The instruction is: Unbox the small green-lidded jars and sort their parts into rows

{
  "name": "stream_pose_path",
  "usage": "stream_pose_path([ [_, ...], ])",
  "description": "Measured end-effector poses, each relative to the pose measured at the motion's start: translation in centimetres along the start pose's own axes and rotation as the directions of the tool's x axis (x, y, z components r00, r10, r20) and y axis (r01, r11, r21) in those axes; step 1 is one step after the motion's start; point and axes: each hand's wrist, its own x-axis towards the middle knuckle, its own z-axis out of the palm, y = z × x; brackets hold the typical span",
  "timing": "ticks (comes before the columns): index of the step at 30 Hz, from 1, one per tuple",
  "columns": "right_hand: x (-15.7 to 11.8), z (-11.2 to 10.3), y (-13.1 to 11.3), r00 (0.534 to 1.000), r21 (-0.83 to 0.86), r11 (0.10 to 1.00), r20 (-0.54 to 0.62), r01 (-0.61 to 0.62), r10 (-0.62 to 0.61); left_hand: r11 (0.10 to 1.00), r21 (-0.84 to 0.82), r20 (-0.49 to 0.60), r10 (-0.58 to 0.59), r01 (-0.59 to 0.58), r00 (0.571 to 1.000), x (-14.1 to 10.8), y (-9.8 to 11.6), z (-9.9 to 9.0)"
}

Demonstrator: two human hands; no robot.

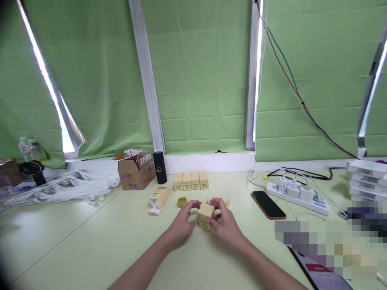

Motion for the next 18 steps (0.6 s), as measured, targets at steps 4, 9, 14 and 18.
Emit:
stream_pose_path([
  [4, -0.4, 0.0, 0.7, 0.999, 0.027, 0.999, 0.036, 0.02, -0.021, 1.0, -0.022, 0.016, -0.009, 0.009, 1.0, 0.1, -0.2, 0.2],
  [9, -0.4, -0.6, 1.1, 0.999, -0.042, 0.999, 0.027, 0.021, -0.02, 0.996, -0.07, 0.028, -0.049, 0.051, 0.998, 0.3, -0.7, 0.4],
  [14, 0.2, -1.3, 2.0, 0.998, -0.207, 0.978, -0.056, -0.025, 0.013, 0.998, -0.002, -0.066, -0.067, 0.067, 0.996, 0.7, -0.6, 0.4],
  [18, 0.6, -1.7, 2.7, 0.992, -0.27, 0.96, -0.116, -0.08, 0.05, 0.992, 0.041, -0.14, -0.116, 0.123, 0.983, 1.0, -0.8, 0.1],
])
